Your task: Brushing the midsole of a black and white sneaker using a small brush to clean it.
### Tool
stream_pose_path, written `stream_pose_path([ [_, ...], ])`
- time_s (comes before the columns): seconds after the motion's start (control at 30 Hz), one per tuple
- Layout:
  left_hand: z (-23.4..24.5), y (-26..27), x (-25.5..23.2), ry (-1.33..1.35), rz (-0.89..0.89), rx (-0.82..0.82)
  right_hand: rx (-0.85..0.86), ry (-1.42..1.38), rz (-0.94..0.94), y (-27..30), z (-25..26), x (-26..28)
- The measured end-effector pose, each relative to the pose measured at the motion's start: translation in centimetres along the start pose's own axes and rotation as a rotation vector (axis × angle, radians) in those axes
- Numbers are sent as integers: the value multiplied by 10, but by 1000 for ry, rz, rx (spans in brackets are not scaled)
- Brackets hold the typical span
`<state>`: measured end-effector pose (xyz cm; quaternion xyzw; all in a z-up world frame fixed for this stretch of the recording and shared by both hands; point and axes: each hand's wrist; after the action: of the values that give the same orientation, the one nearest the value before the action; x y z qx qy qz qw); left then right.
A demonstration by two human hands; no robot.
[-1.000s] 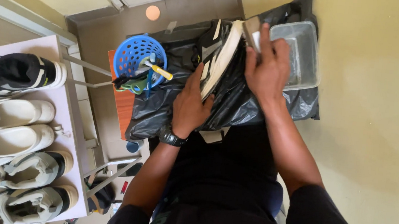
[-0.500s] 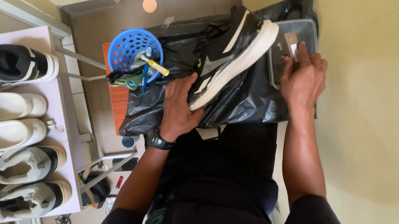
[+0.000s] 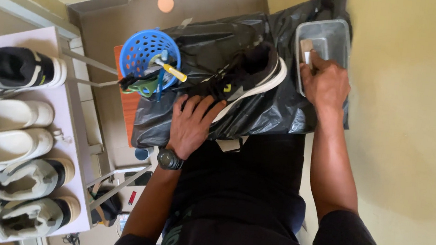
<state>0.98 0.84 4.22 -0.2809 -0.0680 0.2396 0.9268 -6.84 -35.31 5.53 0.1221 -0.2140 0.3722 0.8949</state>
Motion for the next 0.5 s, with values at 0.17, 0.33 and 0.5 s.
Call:
stream_pose_path([
  [0.17, 11, -5, -7, -33, -18, -1, 6, -75, -18, 8, 13, 10],
  [0.33, 24, -10, -12, -17, -7, 29, -21, -109, 7, 6, 9, 8],
  [0.5, 25, -5, -14, 25, -19, 86, 1, -127, -15, 9, 15, 16],
])
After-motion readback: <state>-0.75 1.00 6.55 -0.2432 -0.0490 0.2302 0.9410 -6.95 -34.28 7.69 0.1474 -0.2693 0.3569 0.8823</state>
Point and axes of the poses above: each hand's wrist, its own y-axis away from the middle knuckle, its own z-axis out of the back of the hand, x = y × z, and after that the axes turned 10 degrees about -y, right-handed
